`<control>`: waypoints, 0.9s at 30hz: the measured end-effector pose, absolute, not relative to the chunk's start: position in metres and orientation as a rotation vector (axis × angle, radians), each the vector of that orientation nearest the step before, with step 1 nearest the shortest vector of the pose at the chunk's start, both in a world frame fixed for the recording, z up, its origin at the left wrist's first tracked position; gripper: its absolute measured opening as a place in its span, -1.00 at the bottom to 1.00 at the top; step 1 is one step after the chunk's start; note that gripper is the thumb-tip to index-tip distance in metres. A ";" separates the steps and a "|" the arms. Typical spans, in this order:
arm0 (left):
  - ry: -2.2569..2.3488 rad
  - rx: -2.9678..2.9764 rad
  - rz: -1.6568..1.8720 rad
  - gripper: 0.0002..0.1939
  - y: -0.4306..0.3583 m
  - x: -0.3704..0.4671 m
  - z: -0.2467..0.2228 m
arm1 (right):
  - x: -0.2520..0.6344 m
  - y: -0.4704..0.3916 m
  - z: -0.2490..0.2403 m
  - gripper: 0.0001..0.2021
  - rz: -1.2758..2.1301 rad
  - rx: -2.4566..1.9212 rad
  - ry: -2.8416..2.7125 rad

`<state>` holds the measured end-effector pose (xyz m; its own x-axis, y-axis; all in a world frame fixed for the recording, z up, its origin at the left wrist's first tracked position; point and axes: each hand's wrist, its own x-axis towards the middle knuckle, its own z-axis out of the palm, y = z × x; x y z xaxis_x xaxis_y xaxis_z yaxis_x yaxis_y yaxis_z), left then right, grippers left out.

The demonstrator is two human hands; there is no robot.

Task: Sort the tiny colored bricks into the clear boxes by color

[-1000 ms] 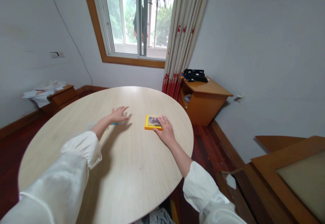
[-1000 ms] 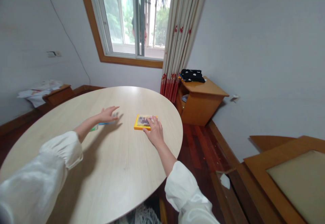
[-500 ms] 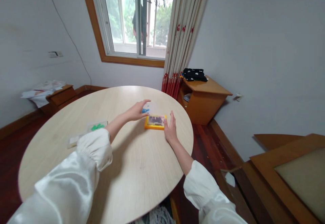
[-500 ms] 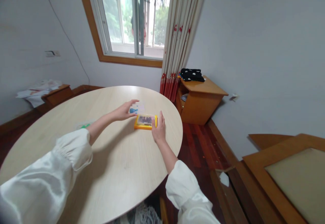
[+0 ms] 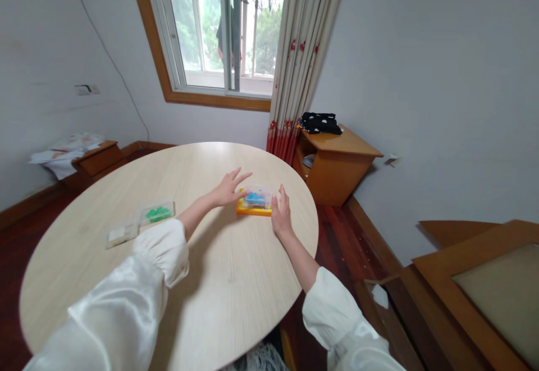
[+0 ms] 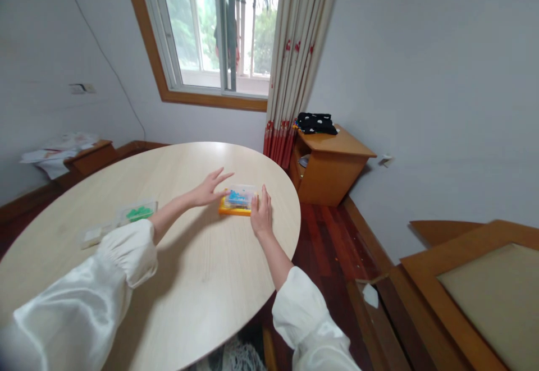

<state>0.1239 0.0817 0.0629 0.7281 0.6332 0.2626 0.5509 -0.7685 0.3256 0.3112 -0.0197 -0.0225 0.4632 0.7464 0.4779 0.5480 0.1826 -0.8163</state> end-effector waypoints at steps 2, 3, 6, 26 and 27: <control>1.094 2.628 0.564 -0.34 0.094 0.085 0.069 | 0.311 -0.020 -0.022 -0.39 0.221 -1.483 -1.197; 1.170 2.601 0.519 -0.31 0.100 0.062 0.070 | 0.311 -0.020 -0.022 -0.39 0.230 -1.483 -1.198; 1.417 2.534 0.201 -0.10 0.110 -0.006 0.065 | 0.310 -0.020 -0.021 -0.37 0.256 -1.487 -1.207; 0.662 2.568 0.779 -0.29 0.077 0.158 0.112 | 0.312 -0.018 -0.025 -0.34 0.310 -1.455 -1.125; 0.620 2.573 0.756 -0.31 0.074 0.172 0.106 | 0.313 -0.018 -0.025 -0.35 0.305 -1.452 -1.118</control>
<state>0.1717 0.0743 0.1062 0.7570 0.5095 0.4091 0.3008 -0.8276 0.4739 0.3127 -0.0183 -0.0250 0.5006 0.7611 0.4125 0.4461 0.1816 -0.8764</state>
